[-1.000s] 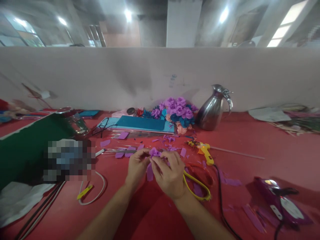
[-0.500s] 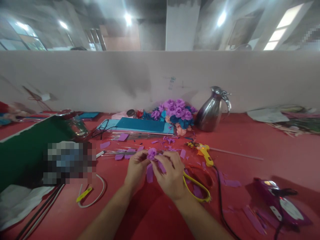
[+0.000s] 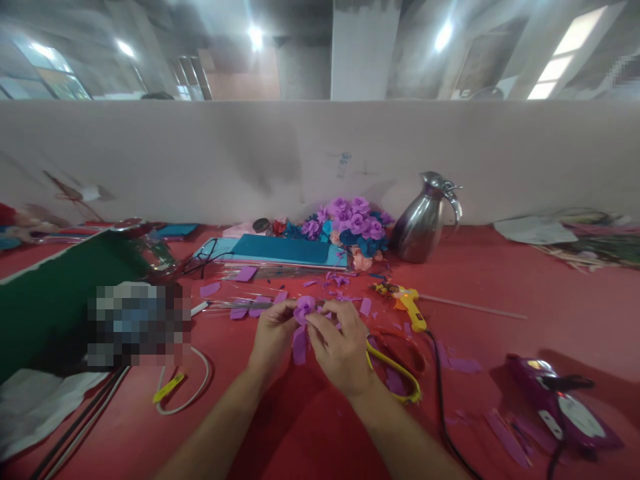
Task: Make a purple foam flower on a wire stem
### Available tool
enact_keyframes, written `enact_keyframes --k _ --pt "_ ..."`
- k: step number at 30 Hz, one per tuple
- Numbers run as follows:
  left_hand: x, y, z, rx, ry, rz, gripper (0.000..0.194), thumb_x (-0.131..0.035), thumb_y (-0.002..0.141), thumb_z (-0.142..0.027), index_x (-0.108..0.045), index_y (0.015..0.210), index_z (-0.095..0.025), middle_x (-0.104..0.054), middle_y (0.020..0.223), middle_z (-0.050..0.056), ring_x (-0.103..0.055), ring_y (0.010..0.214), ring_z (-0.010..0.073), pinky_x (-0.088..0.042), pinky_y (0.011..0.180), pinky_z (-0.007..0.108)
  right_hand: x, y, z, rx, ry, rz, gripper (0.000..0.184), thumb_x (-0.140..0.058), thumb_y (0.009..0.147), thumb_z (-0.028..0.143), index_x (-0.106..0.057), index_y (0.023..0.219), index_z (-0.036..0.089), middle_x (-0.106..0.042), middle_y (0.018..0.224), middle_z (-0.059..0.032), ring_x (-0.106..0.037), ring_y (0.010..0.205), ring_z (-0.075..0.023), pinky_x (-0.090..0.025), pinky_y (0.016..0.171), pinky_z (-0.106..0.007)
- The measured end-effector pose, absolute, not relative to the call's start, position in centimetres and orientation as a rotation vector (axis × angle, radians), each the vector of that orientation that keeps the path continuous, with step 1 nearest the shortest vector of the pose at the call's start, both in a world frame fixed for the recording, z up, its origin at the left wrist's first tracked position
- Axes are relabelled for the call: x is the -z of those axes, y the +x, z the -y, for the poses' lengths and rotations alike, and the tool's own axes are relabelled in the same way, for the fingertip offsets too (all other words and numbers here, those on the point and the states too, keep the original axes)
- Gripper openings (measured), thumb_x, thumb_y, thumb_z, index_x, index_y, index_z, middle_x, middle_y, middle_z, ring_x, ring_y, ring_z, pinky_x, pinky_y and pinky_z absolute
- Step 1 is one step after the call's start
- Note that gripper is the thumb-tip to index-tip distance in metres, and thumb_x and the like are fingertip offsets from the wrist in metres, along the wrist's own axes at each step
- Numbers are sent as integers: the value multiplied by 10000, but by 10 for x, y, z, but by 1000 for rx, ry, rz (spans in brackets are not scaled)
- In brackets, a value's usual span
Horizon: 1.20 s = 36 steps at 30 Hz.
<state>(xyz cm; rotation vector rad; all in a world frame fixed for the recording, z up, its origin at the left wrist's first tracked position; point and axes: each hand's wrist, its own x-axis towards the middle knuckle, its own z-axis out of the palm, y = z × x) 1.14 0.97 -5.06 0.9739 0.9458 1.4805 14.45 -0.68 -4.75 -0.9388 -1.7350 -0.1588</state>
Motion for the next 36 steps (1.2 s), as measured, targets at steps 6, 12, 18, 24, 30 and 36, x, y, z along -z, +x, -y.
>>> enact_keyframes --k 6,12,18,24,30,36 --pt "52 12 -10 -1470 995 -935 104 -753 618 -185 -741 720 -173 -695 684 21 -601 656 147 -479 654 252 47 146 7 230 -914 1754 175 -626 815 115 -684 924 239 -547 894 -43 -550 805 -170 -484 667 -299" --pt "55 11 -11 -1446 986 -891 100 -762 621 -191 -741 718 -174 -700 691 20 -615 665 151 -486 675 260 42 146 9 284 -901 1789 171 -645 796 86 -672 901 218 -565 875 -42 -547 783 -164 -481 680 -296" --pt "60 11 -13 -1444 979 -876 116 -772 610 -173 -744 723 -171 -697 688 15 -609 671 144 -480 678 254 43 147 9 313 -906 1803 215 -639 811 86 -668 970 227 -568 913 -52 -557 830 -176 -487 706 -303" --pt "55 12 -12 -1459 989 -909 100 -752 624 -168 -740 723 -178 -684 714 11 -607 689 147 -486 664 256 45 143 7 -6 -984 1634 100 -620 810 135 -640 861 219 -563 887 -41 -568 807 -169 -494 699 -297" --pt "45 12 -10 -1499 1077 -912 148 -751 623 -152 -766 760 -206 -674 985 53 -623 909 189 -498 795 286 41 141 1 -629 -1101 1583 108 -545 824 218 -649 835 196 -624 846 -51 -593 774 -187 -474 638 -284" --pt "49 10 -11 -1483 1098 -873 171 -716 662 -146 -772 809 -213 -662 1051 70 -620 974 213 -493 837 312 46 142 -7 -958 -1026 1508 138 -641 782 316 -697 824 196 -648 896 -62 -601 814 -195 -481 664 -283"
